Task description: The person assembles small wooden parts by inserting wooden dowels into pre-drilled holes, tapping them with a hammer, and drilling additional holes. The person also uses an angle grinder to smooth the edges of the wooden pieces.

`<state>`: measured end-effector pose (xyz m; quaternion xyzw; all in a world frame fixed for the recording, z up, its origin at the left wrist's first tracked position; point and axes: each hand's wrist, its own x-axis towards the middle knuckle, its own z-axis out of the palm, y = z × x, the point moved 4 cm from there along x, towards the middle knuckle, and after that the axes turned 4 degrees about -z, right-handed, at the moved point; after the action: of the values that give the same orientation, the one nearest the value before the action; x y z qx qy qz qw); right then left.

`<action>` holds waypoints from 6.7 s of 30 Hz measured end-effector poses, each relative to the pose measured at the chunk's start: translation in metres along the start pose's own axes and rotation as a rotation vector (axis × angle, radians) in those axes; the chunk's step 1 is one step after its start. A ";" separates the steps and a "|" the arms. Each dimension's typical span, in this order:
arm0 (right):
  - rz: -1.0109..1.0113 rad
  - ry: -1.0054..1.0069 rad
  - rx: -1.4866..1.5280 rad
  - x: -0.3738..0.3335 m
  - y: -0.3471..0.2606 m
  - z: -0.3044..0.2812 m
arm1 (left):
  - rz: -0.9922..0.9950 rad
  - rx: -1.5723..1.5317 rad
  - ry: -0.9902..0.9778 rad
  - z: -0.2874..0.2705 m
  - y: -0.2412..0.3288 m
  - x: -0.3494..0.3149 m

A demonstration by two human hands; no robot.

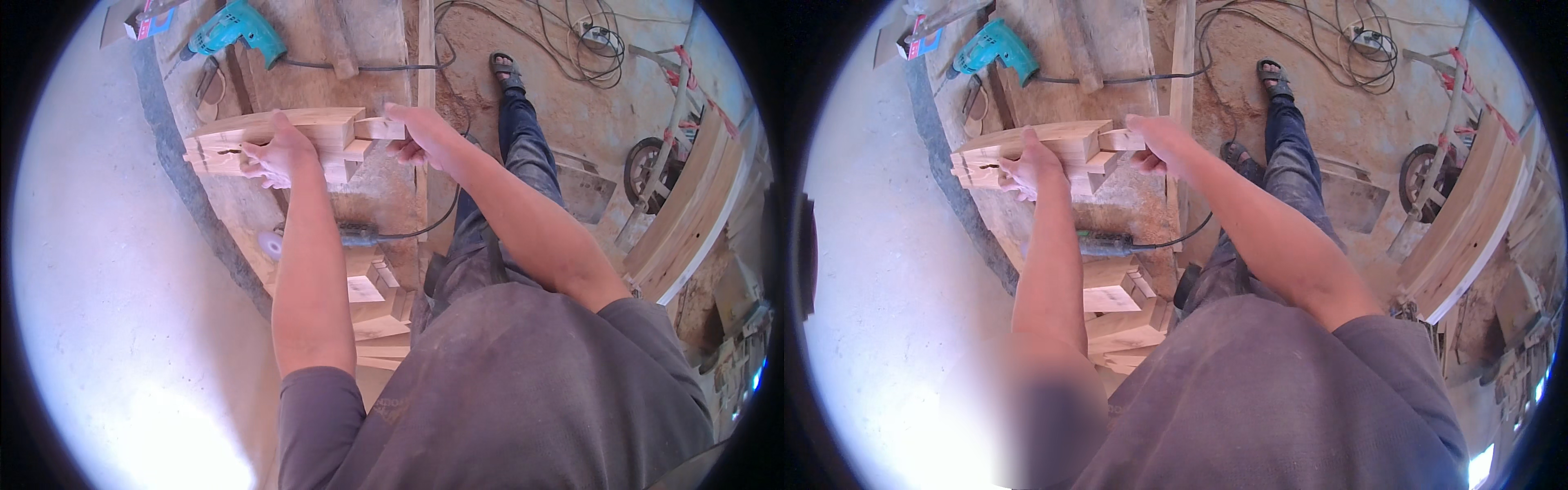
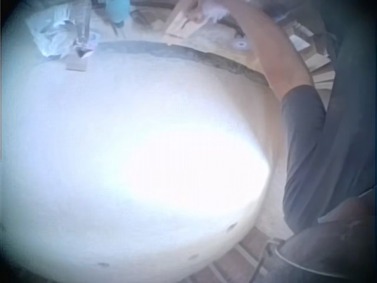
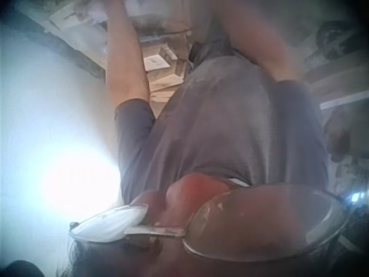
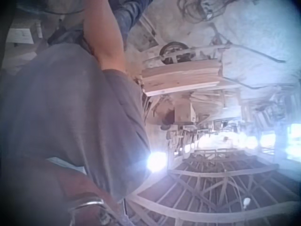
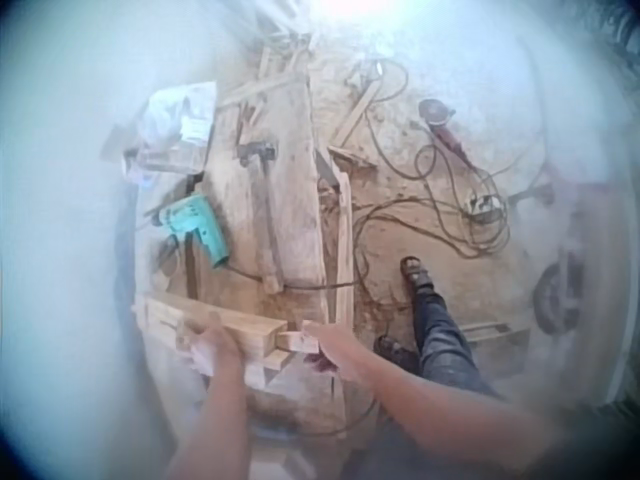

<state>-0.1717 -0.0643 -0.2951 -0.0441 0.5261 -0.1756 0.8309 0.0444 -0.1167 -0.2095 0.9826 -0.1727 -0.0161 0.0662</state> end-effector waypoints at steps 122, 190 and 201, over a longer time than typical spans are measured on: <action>-0.380 0.456 -1.237 0.122 -0.455 -0.187 | 1.024 -0.218 -0.188 0.135 0.557 -0.087; -0.471 -0.320 -0.035 -0.073 -0.680 -0.157 | 0.815 -0.177 0.042 0.152 0.604 -0.083; -0.327 -0.220 0.003 -0.031 -0.696 -0.128 | 0.830 -0.115 0.019 0.148 0.607 -0.085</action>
<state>-0.4681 -0.6895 -0.1455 -0.1468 0.4178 -0.3033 0.8438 -0.2480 -0.6718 -0.2728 0.8245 -0.5521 0.0111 0.1236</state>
